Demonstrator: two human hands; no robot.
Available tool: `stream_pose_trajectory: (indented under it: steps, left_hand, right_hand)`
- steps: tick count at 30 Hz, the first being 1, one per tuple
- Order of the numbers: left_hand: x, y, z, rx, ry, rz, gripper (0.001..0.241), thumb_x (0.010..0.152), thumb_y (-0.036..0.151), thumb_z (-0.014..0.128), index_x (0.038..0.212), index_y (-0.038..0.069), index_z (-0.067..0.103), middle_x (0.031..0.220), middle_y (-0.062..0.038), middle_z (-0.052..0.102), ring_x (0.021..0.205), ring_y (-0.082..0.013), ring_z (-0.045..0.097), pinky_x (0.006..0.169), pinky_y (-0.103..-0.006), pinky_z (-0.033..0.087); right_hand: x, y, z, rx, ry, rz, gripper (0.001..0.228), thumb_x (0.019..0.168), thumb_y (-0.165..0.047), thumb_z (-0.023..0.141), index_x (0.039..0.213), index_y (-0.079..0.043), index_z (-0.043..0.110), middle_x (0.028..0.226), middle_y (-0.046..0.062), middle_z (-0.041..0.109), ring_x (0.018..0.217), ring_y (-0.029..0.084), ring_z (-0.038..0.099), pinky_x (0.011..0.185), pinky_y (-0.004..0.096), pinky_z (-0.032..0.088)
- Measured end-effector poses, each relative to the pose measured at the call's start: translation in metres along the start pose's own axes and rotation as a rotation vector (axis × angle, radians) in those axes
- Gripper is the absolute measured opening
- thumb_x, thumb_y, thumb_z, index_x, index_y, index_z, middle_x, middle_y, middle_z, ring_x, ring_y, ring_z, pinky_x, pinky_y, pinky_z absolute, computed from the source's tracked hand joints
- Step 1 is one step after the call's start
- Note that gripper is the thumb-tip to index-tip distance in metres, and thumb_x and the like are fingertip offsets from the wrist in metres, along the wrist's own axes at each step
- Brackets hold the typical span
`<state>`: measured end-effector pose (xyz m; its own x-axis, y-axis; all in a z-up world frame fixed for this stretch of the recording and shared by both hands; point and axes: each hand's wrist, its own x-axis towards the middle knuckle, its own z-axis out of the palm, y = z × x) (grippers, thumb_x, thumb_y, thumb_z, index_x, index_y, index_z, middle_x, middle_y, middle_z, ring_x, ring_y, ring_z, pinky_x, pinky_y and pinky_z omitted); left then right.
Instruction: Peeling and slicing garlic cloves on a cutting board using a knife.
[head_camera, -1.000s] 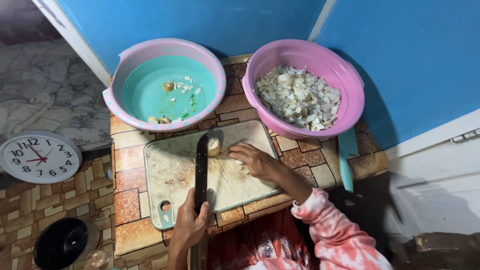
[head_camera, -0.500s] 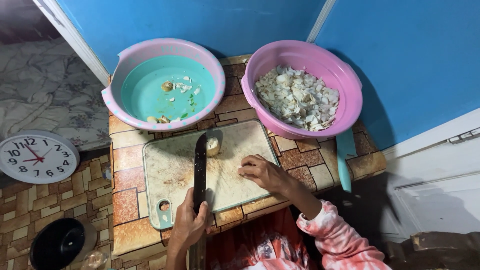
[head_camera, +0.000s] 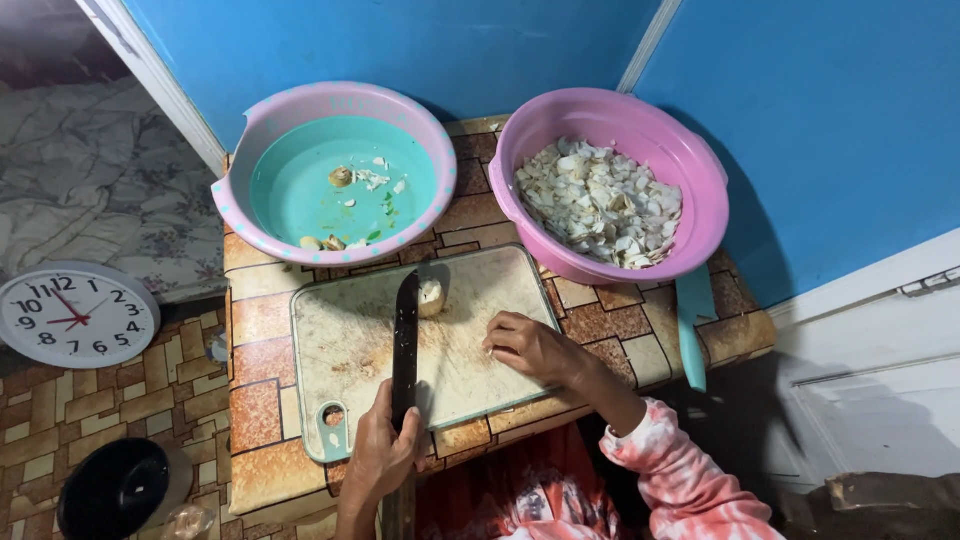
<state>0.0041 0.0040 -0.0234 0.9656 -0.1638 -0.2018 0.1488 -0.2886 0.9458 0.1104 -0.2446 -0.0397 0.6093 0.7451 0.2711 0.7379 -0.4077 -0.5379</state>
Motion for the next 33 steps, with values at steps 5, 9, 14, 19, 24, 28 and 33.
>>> stream_pose_trajectory:
  steps: [5,9,14,19,24,28,33]
  left_hand:
    - [0.009,-0.032,0.004,0.104,0.072,0.096,0.026,0.086,0.021,0.044,0.109,0.01,0.046,0.048,-0.002,0.054,0.034,-0.0138,0.049,0.034,-0.0275,0.042]
    - [-0.004,0.015,-0.003,-0.008,0.005,-0.108,0.02,0.087,0.017,0.04,0.104,0.008,0.046,0.046,-0.005,0.055,0.032,-0.0144,0.054,0.033,-0.0282,0.046]
    - [-0.009,0.025,-0.005,-0.013,0.025,-0.112,0.023,0.087,0.016,0.04,0.109,0.009,0.046,0.049,-0.005,0.056,0.035,-0.015,0.055,0.036,-0.0296,0.045]
    - [-0.011,0.025,-0.007,-0.032,0.03,-0.097,0.019,0.088,0.015,0.041,0.106,0.01,0.045,0.049,-0.004,0.053,0.034,-0.0155,0.054,0.035,-0.0304,0.043]
    - [-0.008,0.012,-0.006,0.035,0.044,-0.033,0.025,0.086,0.019,0.041,0.109,0.009,0.045,0.059,-0.007,0.054,0.04,-0.0181,0.051,0.039,-0.0339,0.04]
    - [-0.009,0.01,-0.005,0.0,0.029,-0.018,0.022,0.087,0.016,0.038,0.108,0.008,0.042,0.056,-0.007,0.054,0.036,-0.0176,0.054,0.033,-0.0321,0.043]
    - [-0.004,-0.006,-0.001,0.024,0.055,0.086,0.022,0.087,0.015,0.039,0.107,0.008,0.042,0.055,-0.005,0.05,0.037,-0.0171,0.049,0.034,-0.0321,0.041]
  right_hand:
    - [0.002,-0.006,-0.002,0.035,-0.039,0.087,0.013,0.081,-0.001,0.062,0.094,0.001,0.063,0.096,0.011,0.054,0.079,0.02,0.058,0.07,0.026,0.053]
    - [0.006,-0.003,-0.003,0.095,-0.081,0.18,0.009,0.077,-0.002,0.063,0.086,-0.003,0.064,0.089,0.006,0.056,0.075,0.018,0.059,0.066,0.027,0.046]
    - [0.011,-0.011,-0.01,0.108,-0.089,0.162,0.008,0.074,0.0,0.064,0.08,-0.005,0.062,0.086,0.006,0.056,0.075,0.018,0.059,0.067,0.027,0.045]
    - [0.009,-0.015,-0.008,0.107,-0.074,0.107,0.007,0.077,-0.001,0.061,0.079,-0.005,0.056,0.083,0.007,0.056,0.073,0.019,0.057,0.067,0.028,0.044]
    - [0.007,-0.019,0.0,-0.004,0.006,0.188,0.012,0.069,0.003,0.061,0.076,-0.007,0.057,0.076,0.004,0.058,0.065,0.015,0.056,0.06,0.026,0.045]
    - [0.001,-0.007,0.013,-0.075,0.029,0.198,0.012,0.07,0.0,0.062,0.078,-0.007,0.057,0.076,0.005,0.058,0.065,0.016,0.055,0.06,0.027,0.044]
    - [0.003,-0.008,0.0,-0.087,0.144,0.138,0.008,0.073,-0.003,0.067,0.079,-0.005,0.061,0.077,0.006,0.063,0.068,0.016,0.06,0.061,0.025,0.052]
